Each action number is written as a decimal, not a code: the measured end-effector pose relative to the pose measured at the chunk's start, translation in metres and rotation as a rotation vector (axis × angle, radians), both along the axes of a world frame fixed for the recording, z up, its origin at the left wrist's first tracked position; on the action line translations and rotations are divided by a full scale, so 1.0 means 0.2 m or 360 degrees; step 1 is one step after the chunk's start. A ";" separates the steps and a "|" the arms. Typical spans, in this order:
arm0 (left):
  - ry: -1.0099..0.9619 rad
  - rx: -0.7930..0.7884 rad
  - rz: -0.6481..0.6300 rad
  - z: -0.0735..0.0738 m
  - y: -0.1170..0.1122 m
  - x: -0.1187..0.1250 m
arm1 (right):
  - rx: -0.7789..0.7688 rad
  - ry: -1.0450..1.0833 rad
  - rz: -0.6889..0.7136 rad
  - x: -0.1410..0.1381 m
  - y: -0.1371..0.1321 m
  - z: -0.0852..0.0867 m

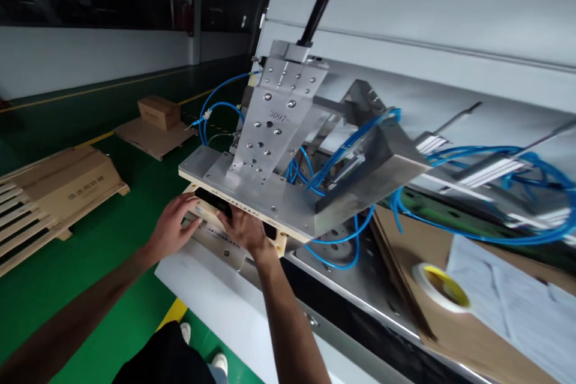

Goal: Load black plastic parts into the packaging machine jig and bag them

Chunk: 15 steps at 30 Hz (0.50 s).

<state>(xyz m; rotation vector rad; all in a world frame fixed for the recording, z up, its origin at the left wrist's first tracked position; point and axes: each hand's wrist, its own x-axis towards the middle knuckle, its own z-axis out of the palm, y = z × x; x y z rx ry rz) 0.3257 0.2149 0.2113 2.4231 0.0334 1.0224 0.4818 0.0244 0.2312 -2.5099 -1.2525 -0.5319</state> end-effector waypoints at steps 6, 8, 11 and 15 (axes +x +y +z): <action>0.0112 0.0464 0.0106 -0.09 0.05 0.16 | 0.0064 -0.0210 -0.0383 -0.22 -0.20 -0.03; 0.0112 0.0541 0.0104 -0.10 0.06 0.16 | 0.0110 -0.0287 -0.0481 -0.29 -0.21 -0.06; 0.0123 0.0564 0.0059 -0.07 0.10 0.14 | 0.0151 -0.0205 -0.0494 -0.36 -0.19 -0.06; -0.0077 0.0441 -0.0033 -0.08 0.08 0.02 | 0.0352 -0.0149 -0.0454 -0.53 -0.29 -0.05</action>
